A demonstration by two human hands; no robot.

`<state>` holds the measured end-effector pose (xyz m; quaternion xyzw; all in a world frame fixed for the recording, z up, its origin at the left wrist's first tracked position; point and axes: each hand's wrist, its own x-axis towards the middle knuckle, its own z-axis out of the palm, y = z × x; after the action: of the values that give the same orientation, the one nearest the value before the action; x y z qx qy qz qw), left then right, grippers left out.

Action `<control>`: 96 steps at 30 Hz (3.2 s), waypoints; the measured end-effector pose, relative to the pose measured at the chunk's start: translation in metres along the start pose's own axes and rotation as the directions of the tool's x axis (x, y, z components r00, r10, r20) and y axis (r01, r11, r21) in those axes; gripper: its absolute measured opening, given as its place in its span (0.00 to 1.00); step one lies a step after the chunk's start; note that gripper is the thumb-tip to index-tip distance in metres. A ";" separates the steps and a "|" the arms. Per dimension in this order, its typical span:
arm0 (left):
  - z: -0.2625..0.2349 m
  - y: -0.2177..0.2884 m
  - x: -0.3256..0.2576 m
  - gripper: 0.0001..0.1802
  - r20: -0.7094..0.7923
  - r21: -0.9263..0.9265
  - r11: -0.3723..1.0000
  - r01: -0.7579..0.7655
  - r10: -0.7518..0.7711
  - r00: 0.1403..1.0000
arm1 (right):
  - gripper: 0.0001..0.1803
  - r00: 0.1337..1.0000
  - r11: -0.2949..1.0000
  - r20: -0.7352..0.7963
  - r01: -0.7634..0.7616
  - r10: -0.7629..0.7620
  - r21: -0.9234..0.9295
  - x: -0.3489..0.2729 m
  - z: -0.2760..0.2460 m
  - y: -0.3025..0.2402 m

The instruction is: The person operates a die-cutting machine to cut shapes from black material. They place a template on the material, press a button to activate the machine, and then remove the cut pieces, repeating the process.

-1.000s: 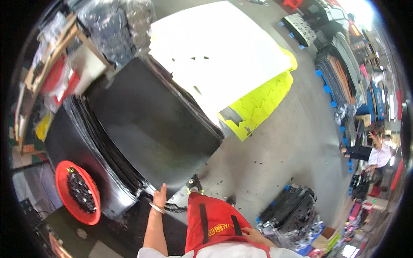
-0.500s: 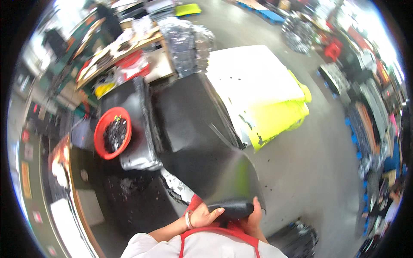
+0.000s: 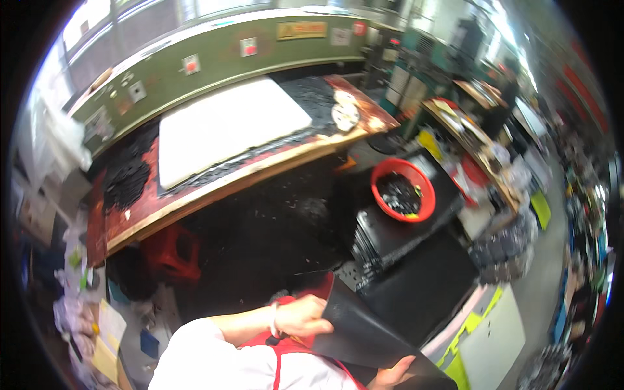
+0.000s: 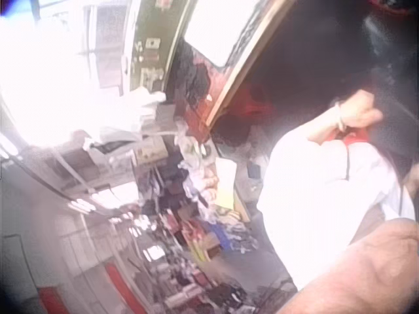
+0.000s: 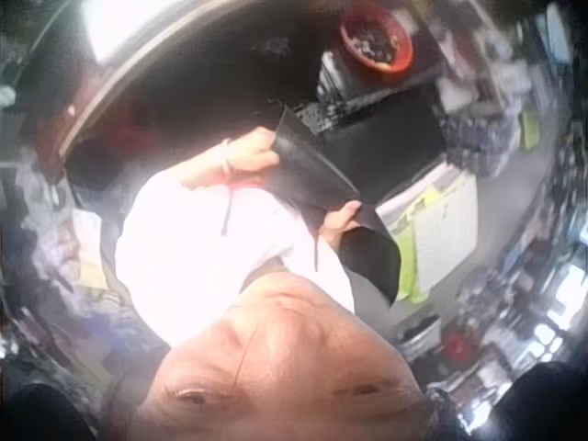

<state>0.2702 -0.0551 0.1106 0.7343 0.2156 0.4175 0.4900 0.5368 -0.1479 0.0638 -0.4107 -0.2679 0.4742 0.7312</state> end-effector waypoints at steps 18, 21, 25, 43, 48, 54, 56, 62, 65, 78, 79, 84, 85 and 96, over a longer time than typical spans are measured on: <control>-0.315 -0.043 -0.248 0.22 -0.861 -0.426 0.877 0.223 -0.469 0.196 | 0.28 0.043 0.970 0.992 -0.212 -0.115 0.121 0.180 0.708 0.139; -0.324 -0.054 -0.251 0.18 -0.883 -0.470 0.854 0.224 -0.448 -0.142 | 0.31 0.081 0.778 0.990 0.628 -0.115 0.039 0.204 0.702 0.208; -0.329 -0.048 -0.242 0.17 -0.868 -0.489 0.827 0.276 -0.430 -0.248 | 0.29 0.713 0.329 0.696 0.640 0.083 -0.695 0.303 0.595 0.289; -0.563 -0.060 -0.126 0.26 -0.945 0.229 -0.006 0.973 0.239 0.224 | 0.32 0.401 0.306 0.915 0.878 -0.046 -0.369 0.472 0.603 0.333; -0.456 -0.102 -0.066 0.33 -0.973 0.161 -0.245 0.956 -0.201 0.113 | 0.43 0.785 -0.195 0.614 0.617 0.083 -0.762 0.486 0.444 0.291; -0.496 -0.114 -0.065 0.30 -0.991 0.064 -0.361 0.930 -0.129 0.019 | 0.56 0.742 -0.044 0.640 0.659 0.201 -0.751 0.502 0.413 0.297; -0.514 -0.115 -0.062 0.29 -0.994 0.038 -0.355 0.934 -0.110 -0.001 | 0.57 0.796 0.069 0.580 0.578 0.175 -0.813 0.505 0.427 0.303; -0.513 -0.126 -0.048 0.29 -0.996 0.003 -0.388 0.922 -0.080 -0.031 | 0.53 0.859 0.470 0.484 0.361 0.170 -0.806 0.509 0.452 0.291; -0.506 -0.125 -0.048 0.29 -0.988 -0.019 -0.367 0.930 -0.136 -0.074 | 0.47 0.886 0.769 0.341 -0.027 0.314 -0.638 0.501 0.450 0.267; -0.509 -0.104 -0.113 0.22 -0.996 0.052 0.566 0.823 -0.032 0.085 | 0.52 0.603 0.447 0.581 -0.797 0.547 0.406 0.427 0.466 0.274; -0.506 -0.094 -0.127 0.20 -0.997 0.061 0.583 0.810 0.007 0.070 | 0.50 0.591 0.376 0.548 -0.804 0.592 0.461 0.430 0.473 0.271; -0.484 -0.057 -0.188 0.18 -0.989 -0.021 0.054 0.998 0.144 -0.029 | 0.35 0.652 0.528 0.401 -0.757 0.644 0.384 0.414 0.514 0.254; -0.480 -0.056 -0.195 0.20 -0.983 0.097 -0.083 0.992 0.151 0.108 | 0.36 0.705 0.622 0.327 -0.709 0.629 0.331 0.401 0.520 0.252; -0.471 -0.063 -0.172 0.28 -0.995 0.080 -0.222 0.972 0.036 0.090 | 0.48 0.323 0.897 0.837 -0.182 0.442 -0.404 0.228 0.642 0.287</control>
<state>-0.2082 0.1009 0.0660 0.3260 0.9334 0.1242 -0.0846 -0.0079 0.3434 0.1521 -0.2090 -0.5935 0.7168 0.3005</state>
